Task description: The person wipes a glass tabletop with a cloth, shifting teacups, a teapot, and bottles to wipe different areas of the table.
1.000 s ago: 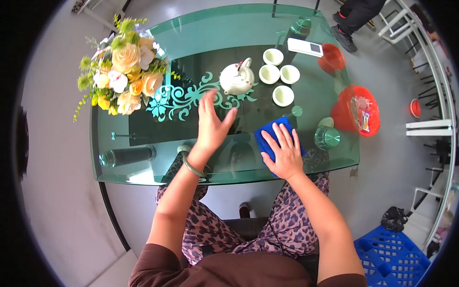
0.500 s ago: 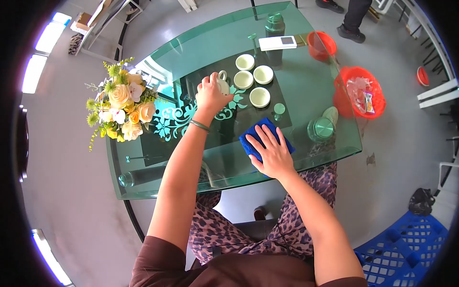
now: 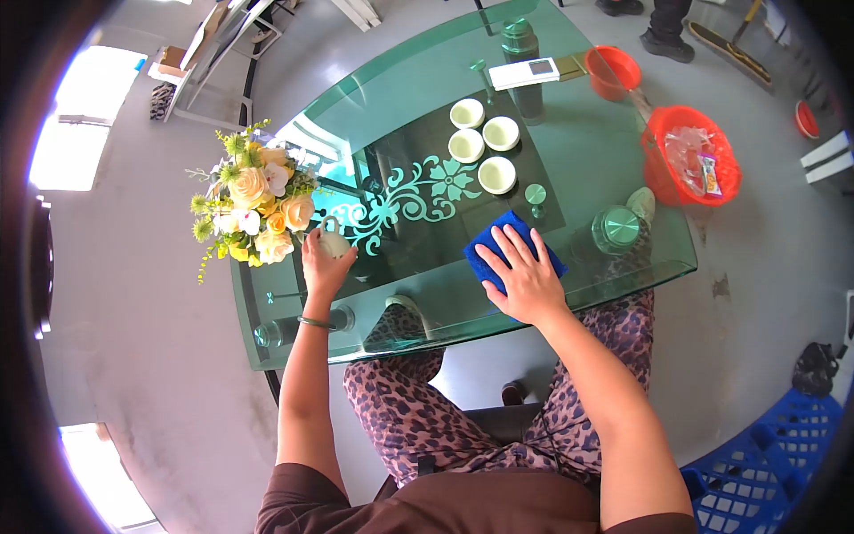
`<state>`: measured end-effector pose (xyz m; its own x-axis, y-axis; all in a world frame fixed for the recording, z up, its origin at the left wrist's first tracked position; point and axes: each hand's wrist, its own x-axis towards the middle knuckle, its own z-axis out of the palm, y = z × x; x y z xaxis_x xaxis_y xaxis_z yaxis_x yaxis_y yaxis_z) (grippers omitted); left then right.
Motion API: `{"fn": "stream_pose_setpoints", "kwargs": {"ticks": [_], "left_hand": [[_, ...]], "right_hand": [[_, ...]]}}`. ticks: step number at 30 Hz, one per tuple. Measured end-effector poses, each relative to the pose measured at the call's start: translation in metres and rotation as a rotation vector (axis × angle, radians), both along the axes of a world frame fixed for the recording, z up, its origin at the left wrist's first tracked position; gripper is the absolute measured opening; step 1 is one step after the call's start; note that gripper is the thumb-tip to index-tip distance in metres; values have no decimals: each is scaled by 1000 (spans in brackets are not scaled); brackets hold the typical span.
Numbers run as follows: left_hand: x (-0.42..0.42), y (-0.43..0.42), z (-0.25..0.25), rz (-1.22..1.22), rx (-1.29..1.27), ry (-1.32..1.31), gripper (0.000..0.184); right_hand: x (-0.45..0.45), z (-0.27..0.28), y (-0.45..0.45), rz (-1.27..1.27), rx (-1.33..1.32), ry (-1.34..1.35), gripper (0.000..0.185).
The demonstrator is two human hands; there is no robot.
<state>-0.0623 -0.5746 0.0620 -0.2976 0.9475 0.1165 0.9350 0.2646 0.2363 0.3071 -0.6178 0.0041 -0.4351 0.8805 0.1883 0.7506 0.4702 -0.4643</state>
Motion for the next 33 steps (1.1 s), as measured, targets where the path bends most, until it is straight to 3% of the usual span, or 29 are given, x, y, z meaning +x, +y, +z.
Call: {"fn": "stream_pose_setpoints", "kwargs": {"ticks": [6, 12, 15, 17, 19, 21, 25, 29, 33], "left_hand": [[-28, -14, -12, 145, -29, 3, 86], [-36, -15, -16, 143, -58, 13, 90], [-13, -18, 5, -99, 148, 450, 92], [7, -19, 15, -331, 192, 322, 76], [17, -19, -7, -622, 132, 87, 68], [41, -24, -19, -641, -9, 226, 66], [47, -28, -54, -446, -29, 110, 62], [40, -31, -65, -287, 117, 2, 55], [41, -31, -66, -297, 131, -27, 54]], "right_hand": [[-1, 1, 1, 0, 0, -24, 61], [-2, 5, 0, 0, 1, -53, 61], [-2, 5, 1, 2, 7, -54, 61], [-2, 6, 0, -1, 3, -59, 61], [-3, 6, 1, 6, 4, -72, 62], [-4, 9, 1, 13, 0, -89, 63], [-5, 11, 0, 30, -13, -133, 65], [-14, 9, 1, 61, -12, -183, 66], [-62, 13, 30, 225, 10, -131, 67]]}}
